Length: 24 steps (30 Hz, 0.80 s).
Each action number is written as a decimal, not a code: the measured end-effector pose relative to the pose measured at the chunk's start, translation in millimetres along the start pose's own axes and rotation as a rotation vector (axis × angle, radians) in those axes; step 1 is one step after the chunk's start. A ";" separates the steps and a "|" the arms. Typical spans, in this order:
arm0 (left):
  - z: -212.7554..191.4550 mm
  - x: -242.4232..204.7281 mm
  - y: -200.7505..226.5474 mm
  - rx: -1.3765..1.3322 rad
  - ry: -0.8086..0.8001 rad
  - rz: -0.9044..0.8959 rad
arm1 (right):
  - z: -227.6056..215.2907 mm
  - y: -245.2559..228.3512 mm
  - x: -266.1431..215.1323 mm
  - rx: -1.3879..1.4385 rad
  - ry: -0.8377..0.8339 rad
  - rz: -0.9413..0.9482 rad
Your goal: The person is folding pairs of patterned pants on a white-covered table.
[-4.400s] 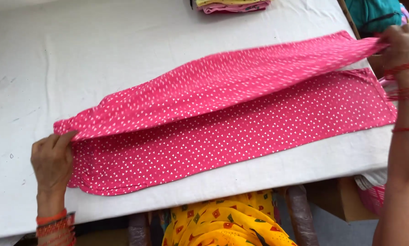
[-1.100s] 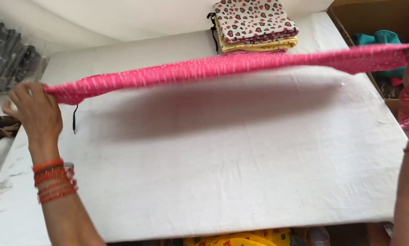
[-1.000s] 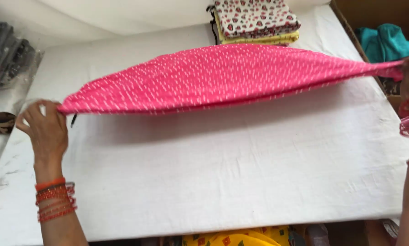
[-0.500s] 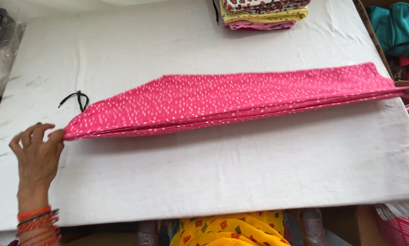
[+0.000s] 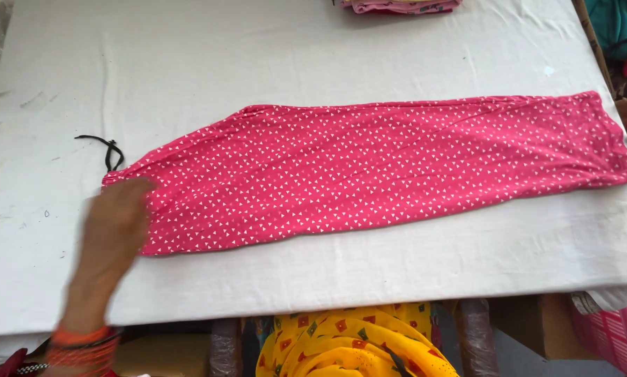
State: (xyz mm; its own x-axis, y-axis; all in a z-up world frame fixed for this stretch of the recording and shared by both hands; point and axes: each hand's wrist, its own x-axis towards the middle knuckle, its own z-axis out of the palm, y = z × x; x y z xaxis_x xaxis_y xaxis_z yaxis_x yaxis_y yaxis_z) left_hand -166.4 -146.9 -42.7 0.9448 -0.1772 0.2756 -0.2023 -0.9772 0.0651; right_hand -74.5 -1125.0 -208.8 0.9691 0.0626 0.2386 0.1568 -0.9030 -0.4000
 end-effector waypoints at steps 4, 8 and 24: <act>33.3 51.9 72.3 -0.159 -0.075 0.265 | -2.1 -199.6 28.1 -0.133 -0.105 -0.016; 107.4 114.0 82.1 -0.209 0.045 0.315 | 38.0 -228.0 74.9 -0.326 -0.070 -0.203; 150.2 184.2 53.0 -0.376 -0.096 0.020 | 80.7 -47.5 88.5 -0.399 0.264 -0.013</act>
State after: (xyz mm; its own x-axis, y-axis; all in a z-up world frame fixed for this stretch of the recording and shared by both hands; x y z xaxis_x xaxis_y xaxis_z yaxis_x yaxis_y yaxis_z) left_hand 35.6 -248.9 -132.6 0.9559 -0.2231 0.1908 -0.2843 -0.8655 0.4124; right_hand 19.2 -1042.3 -240.1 0.8780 0.0115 0.4785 0.0331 -0.9988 -0.0368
